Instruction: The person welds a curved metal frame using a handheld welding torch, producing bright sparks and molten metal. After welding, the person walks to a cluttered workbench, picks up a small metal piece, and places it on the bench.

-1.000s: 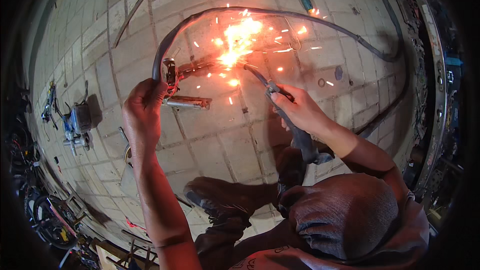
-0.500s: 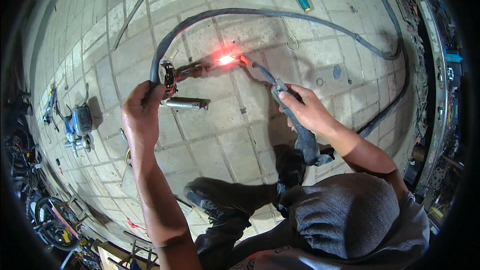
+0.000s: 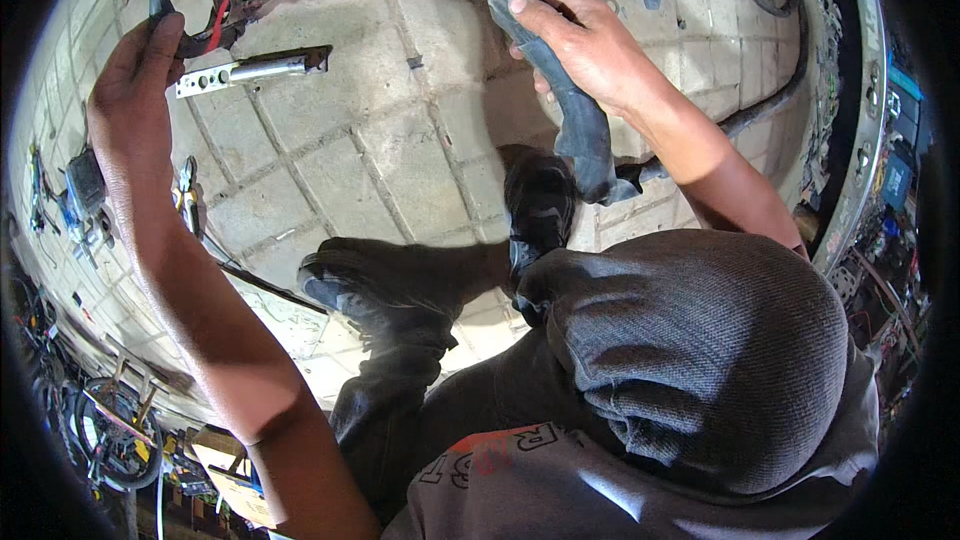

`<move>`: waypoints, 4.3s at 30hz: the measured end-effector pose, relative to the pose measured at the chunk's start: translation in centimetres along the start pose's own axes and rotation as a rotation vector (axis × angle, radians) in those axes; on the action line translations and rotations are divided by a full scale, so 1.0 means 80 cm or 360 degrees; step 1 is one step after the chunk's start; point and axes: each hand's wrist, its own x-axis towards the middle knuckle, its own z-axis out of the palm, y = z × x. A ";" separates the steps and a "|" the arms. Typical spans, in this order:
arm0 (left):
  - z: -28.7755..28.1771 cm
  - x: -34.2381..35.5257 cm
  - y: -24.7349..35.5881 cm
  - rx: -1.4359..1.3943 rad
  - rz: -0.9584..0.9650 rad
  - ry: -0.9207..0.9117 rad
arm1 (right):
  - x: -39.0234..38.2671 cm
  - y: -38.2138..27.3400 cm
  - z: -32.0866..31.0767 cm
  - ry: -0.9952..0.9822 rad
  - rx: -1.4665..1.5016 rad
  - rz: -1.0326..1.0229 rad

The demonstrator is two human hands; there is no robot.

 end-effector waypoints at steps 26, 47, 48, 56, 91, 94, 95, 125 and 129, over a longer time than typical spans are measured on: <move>0.009 -0.020 0.013 -0.0557 -0.0094 0.0003 | 0.024 -0.051 -0.013 -0.0192 -0.0166 0.0124; 0.007 -0.023 0.024 -0.0282 -0.0010 0.0010 | 0.013 -0.035 -0.012 -0.0174 0.0080 0.0212; 0.007 -0.024 0.022 -0.0284 0.0023 0.0048 | 0.011 -0.033 -0.014 -0.0161 0.0078 0.0225; 0.005 -0.023 0.031 -0.0177 -0.0101 0.0027 | 0.015 -0.037 -0.012 -0.0138 -0.0058 0.0199; 0.007 -0.015 -0.004 -0.1251 -0.0241 -0.0066 | 0.014 -0.039 0.007 -0.0130 -0.0139 -0.0009; 0.011 -0.018 0.007 -0.1114 -0.0148 -0.0075 | 0.019 -0.027 0.004 -0.0117 -0.0173 0.0062; 0.010 -0.019 0.015 -0.1120 -0.0125 -0.0079 | 0.019 -0.026 0.005 -0.0118 -0.0152 0.0073; 0.005 -0.023 0.026 -0.0306 -0.0067 -0.0042 | 0.011 -0.032 0.002 -0.0129 -0.0125 0.0143; 0.004 -0.022 0.024 -0.0245 -0.0084 -0.0046 | 0.011 -0.038 0.003 -0.0121 -0.0196 0.0139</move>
